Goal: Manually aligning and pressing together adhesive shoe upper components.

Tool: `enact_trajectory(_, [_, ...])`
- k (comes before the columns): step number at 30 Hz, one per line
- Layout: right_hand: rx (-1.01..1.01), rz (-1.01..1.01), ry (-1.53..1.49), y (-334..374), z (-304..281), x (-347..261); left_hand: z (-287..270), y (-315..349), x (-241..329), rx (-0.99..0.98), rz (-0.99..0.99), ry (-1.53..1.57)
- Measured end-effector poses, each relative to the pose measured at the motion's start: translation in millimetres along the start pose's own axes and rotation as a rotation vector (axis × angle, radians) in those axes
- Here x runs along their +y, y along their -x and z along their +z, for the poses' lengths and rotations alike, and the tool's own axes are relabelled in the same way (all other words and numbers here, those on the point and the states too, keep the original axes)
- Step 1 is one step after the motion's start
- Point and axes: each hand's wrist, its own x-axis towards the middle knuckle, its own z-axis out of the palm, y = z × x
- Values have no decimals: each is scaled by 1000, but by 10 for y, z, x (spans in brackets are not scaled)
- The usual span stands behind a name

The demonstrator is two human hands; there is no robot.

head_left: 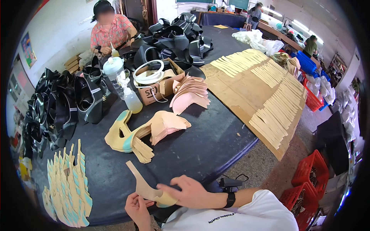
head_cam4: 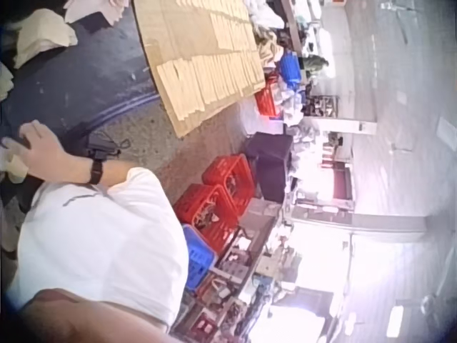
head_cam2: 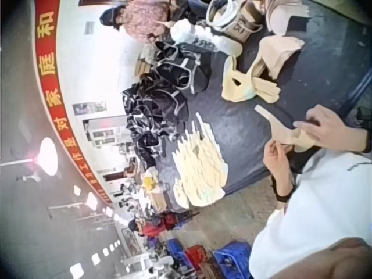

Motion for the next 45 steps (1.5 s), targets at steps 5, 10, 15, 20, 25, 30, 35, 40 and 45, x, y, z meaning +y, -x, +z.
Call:
enact_trajectory(5, [65,-106,-290,8,52,-29,-12,101,181,-21,-2,-69])
enact_trajectory(10, [107,365,-92,-48,-48,164,-70,68,67,104,185,-334])
enact_trajectory(15, [286,502,525,157,-789,918,-247,-8,-55,219,550,-1025])
enact_trajectory(20, [411,621,955,851,-1399,1927,-160,-29,60,315,644,-1004])
enact_trajectory(25, [43,542,924,994,-1547,2172,-26,-28,149,174,706,-872])
enact_trajectory(30, [210,460,946,883,-1620,2037,242,128,363,-51,535,-607])
enact_trajectory(35, [364,339,-7,425,-1259,956,501,206,498,-412,460,-382])
enact_trajectory(40, [-94,495,-928,210,-590,184,742,259,439,-621,249,-95])
enact_trajectory(45, [-128,383,-881,151,-240,46,485,77,84,-543,245,-151])
